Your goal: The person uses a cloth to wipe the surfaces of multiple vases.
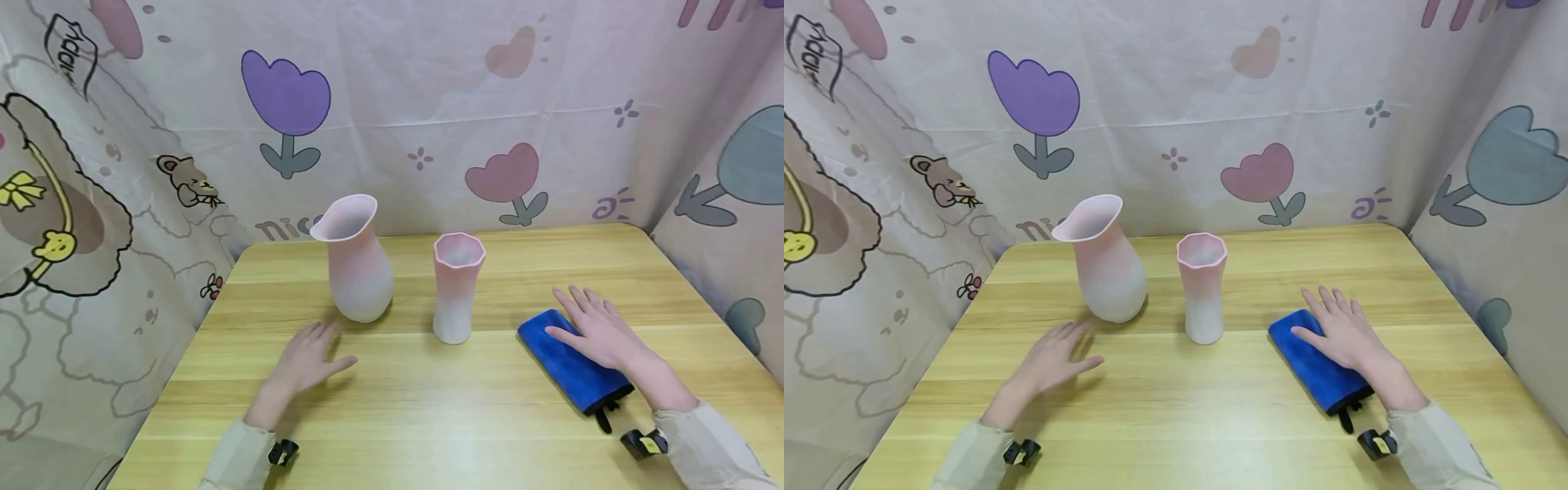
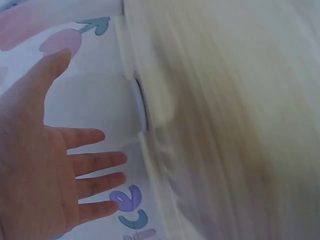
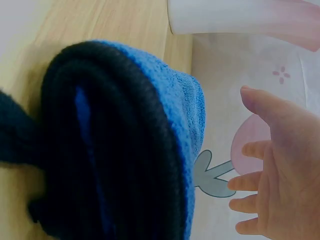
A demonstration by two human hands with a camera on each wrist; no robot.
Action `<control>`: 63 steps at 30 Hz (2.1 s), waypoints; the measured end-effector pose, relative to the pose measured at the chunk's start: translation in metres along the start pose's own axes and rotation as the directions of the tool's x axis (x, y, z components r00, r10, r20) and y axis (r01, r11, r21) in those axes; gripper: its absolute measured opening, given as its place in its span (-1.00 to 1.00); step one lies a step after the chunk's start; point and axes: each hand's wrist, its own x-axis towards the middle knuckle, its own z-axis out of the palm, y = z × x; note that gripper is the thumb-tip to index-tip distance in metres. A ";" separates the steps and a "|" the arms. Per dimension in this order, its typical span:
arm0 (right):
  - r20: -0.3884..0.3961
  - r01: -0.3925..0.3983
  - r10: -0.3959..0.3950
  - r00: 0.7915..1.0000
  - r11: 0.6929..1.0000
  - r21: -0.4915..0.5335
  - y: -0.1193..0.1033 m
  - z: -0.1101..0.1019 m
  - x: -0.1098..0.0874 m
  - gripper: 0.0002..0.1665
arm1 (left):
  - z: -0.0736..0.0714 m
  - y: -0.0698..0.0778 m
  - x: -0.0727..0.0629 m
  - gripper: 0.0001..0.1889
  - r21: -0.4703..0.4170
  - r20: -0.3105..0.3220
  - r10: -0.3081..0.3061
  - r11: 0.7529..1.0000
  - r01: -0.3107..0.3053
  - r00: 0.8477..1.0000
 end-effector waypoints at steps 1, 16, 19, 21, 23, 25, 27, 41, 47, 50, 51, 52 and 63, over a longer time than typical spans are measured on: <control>0.003 -0.002 0.002 1.000 1.000 0.000 0.000 0.000 0.000 -0.06 | -0.001 0.003 0.000 -0.11 -0.013 0.005 -0.002 1.000 0.003 1.000; -0.001 -0.009 0.009 1.000 0.999 -0.036 -0.003 -0.002 0.006 -0.01 | -0.009 0.052 0.026 -0.17 -0.247 0.005 0.034 0.969 -0.032 0.999; 0.002 -0.019 0.019 1.000 0.999 -0.040 -0.004 -0.003 0.006 0.00 | -0.008 0.062 0.037 -0.17 -0.304 -0.017 0.092 0.948 -0.093 0.996; 0.004 -0.017 0.017 1.000 0.999 -0.037 -0.005 -0.003 0.007 0.00 | -0.006 0.069 0.044 -0.16 -0.346 -0.029 0.124 0.930 -0.126 0.992; 0.001 -0.016 0.016 1.000 0.999 -0.041 -0.005 -0.003 0.007 -0.01 | -0.003 0.074 0.052 -0.17 -0.398 -0.047 0.149 0.904 -0.155 0.988; -0.002 -0.015 0.014 1.000 0.999 -0.043 -0.006 -0.002 0.007 -0.01 | 0.000 0.080 0.059 -0.17 -0.443 -0.061 0.156 0.881 -0.166 0.986; -0.006 -0.013 0.013 1.000 0.999 -0.039 -0.006 -0.002 0.007 -0.02 | 0.003 0.085 0.066 -0.16 -0.477 -0.081 0.164 0.860 -0.183 0.983; -0.081 0.006 -0.011 0.997 0.998 -0.068 -0.009 0.002 0.010 -0.05 | 0.008 0.112 0.102 -0.07 -0.580 -0.135 0.147 0.790 -0.198 0.980; -0.121 0.003 -0.013 0.993 0.997 -0.079 -0.011 0.005 0.012 -0.07 | 0.007 0.120 0.116 -0.10 -0.643 -0.168 0.121 0.739 -0.202 0.978; -0.131 0.001 -0.011 0.991 0.997 -0.074 -0.012 0.006 0.012 -0.08 | 0.007 0.124 0.122 -0.12 -0.657 -0.188 0.119 0.723 -0.215 0.975; -0.132 0.000 -0.010 0.991 0.997 -0.071 -0.013 0.007 0.012 -0.09 | 0.006 0.125 0.123 -0.13 -0.657 -0.196 0.120 0.721 -0.221 0.973; -0.133 -0.002 -0.007 0.991 0.998 -0.067 -0.014 0.007 0.012 -0.09 | 0.006 0.126 0.124 -0.13 -0.658 -0.203 0.120 0.718 -0.226 0.972; -0.129 -0.062 0.055 0.990 0.997 -0.049 -0.017 0.022 0.015 -0.07 | 0.007 0.132 0.132 -0.21 -0.721 -0.190 0.066 0.668 -0.185 0.980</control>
